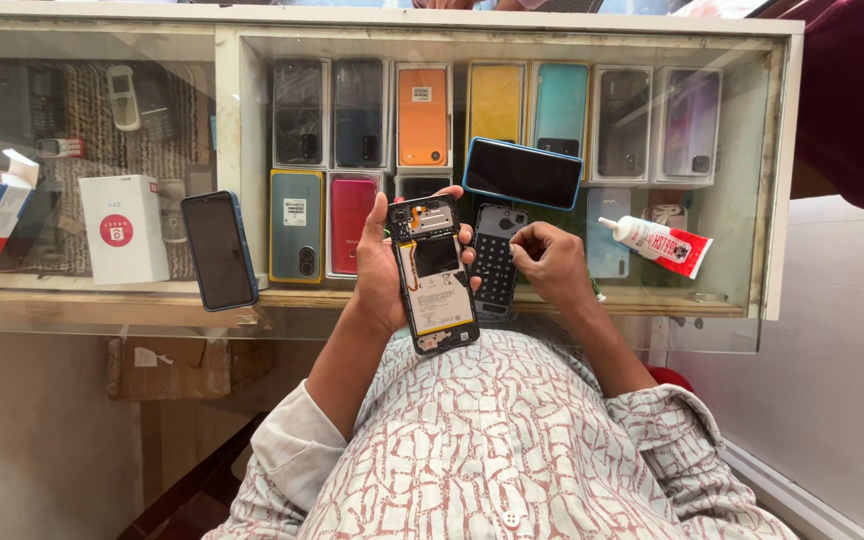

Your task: The person holds a disassembled mobile phone and uses a small screwdriver to manipulate internal components. The person repeatedly turns the phone over and adjusts parts inside the chassis while working at a glass display counter.

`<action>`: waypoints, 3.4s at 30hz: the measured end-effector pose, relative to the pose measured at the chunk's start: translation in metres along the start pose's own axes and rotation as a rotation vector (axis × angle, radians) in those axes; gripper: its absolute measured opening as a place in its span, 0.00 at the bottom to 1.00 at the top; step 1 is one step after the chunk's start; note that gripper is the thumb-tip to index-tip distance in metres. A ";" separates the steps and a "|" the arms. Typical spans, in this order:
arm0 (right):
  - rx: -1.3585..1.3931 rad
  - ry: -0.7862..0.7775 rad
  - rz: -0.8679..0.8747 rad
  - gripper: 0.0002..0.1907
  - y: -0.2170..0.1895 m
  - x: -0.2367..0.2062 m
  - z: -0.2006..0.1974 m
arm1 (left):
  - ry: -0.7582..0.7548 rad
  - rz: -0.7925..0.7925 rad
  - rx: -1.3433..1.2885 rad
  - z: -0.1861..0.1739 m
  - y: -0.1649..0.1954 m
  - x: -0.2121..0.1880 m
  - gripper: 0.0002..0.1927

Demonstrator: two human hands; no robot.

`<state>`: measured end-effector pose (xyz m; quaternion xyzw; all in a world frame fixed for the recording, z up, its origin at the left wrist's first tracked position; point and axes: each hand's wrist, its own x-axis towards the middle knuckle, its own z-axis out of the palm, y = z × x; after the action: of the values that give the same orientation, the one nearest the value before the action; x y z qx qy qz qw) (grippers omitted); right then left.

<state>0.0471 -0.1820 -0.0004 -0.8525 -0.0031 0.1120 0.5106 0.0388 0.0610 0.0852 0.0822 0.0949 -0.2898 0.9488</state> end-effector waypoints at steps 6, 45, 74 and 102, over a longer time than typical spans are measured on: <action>0.077 -0.065 0.117 0.07 -0.002 0.005 -0.003 | 0.017 0.011 0.014 -0.003 0.002 0.004 0.44; -0.266 0.160 -0.343 0.03 -0.027 -0.002 0.013 | 0.436 -0.192 0.461 -0.054 -0.010 0.054 0.37; -0.125 0.100 -0.239 0.04 -0.014 -0.010 0.009 | 0.343 -0.162 0.314 -0.054 -0.013 0.036 0.40; 0.022 0.157 -0.063 0.06 -0.019 -0.008 0.018 | 0.273 -0.133 0.540 -0.057 -0.030 0.035 0.41</action>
<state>0.0380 -0.1581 0.0098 -0.8526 0.0114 0.0287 0.5216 0.0427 0.0296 0.0187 0.3632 0.1464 -0.3525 0.8500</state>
